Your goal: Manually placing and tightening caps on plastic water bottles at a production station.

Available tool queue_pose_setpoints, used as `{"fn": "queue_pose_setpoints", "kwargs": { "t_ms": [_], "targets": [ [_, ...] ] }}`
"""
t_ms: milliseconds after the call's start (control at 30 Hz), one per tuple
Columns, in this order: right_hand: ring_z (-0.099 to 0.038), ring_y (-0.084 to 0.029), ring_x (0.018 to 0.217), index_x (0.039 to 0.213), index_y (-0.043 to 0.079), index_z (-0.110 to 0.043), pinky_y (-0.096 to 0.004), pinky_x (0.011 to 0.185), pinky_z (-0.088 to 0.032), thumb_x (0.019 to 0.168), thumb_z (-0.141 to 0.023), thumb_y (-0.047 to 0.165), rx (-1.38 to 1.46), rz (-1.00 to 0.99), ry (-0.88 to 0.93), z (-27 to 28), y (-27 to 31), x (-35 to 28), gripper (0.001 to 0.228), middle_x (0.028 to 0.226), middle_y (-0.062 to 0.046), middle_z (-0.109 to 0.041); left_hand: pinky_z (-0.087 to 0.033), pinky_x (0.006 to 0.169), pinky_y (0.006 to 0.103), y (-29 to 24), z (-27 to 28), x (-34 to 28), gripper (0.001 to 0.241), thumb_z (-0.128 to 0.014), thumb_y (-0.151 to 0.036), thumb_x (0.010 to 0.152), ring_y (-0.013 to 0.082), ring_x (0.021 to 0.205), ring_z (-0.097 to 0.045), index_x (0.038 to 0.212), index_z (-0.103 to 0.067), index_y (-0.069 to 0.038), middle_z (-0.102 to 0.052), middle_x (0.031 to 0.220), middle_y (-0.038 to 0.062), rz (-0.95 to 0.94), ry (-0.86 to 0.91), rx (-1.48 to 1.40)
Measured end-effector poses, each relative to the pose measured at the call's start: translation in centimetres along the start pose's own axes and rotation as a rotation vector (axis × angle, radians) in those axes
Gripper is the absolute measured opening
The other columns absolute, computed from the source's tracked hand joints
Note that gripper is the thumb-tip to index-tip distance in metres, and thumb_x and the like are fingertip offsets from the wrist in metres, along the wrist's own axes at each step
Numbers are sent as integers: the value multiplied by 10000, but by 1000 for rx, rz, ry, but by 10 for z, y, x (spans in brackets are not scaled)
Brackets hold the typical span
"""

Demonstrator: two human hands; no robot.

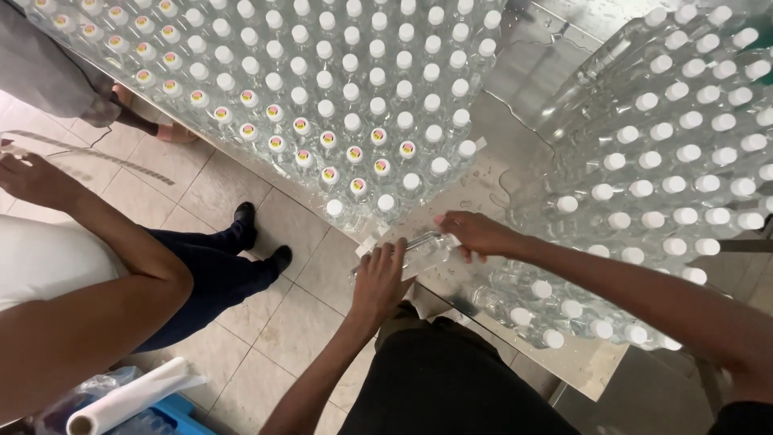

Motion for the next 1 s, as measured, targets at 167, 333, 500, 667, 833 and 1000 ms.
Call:
{"fn": "queue_pose_setpoints", "kwargs": {
  "t_ms": [167,333,500,667,833,1000],
  "targets": [
    [-752,-523,897,1284,143,-676,-607,794,-572,1055,-547,531,-338,615,-248,-44,82,-58,469,935,-261,-760,-590,959,547,24,-46,-37,915,-975,-410,758,387,1118,-708,1493,-531,-93,-675,1245,157,572,-262,-733],
    [-774,-455,1012,1300,146,-664,-595,857,-608,1067,-586,455,-555,837,-340,-93,125,5,395,1083,-188,-743,-411,1282,574,38,-79,-31,1100,-929,-90,809,527,1522,-364,1656,-233,17,-273,1663,276,774,-534,-985],
    [-767,-459,1010,1396,127,-605,-619,865,-601,1062,-576,393,-595,804,-398,-74,130,10,428,1104,-166,-720,-502,1231,553,75,-101,-10,1349,-877,72,863,558,1591,-265,1762,98,-174,-85,1784,287,895,-564,-1317],
    [-772,-369,1040,1388,188,-683,-570,892,-617,1132,-499,455,-491,565,-603,16,90,-95,413,1069,-100,-748,-572,1198,517,80,-89,-5,1325,-950,25,821,548,1574,-310,1759,-19,-77,-81,1758,309,912,-530,-1273],
    [-768,-410,1106,1423,124,-666,-596,923,-604,1135,-463,508,-663,-24,-724,105,-77,-77,521,1157,-172,-758,-568,1161,450,61,-105,-21,1195,-927,-23,863,430,1473,-347,1695,-80,-160,-91,1650,211,909,-632,-1302],
    [-780,-502,1041,1466,34,-628,-630,904,-606,1110,-552,497,-447,-18,-787,102,-107,-72,589,1130,-279,-768,-597,936,370,11,-130,-28,642,-761,16,945,282,1192,-548,1416,-337,-88,-350,1412,120,859,-497,-1278]
  ]
}}
Point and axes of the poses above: each hand's wrist, its own x-axis towards the middle knuckle, its own z-axis out of the back of the hand, y = z × x, the point moved 4 cm from there along x, towards the middle knuckle
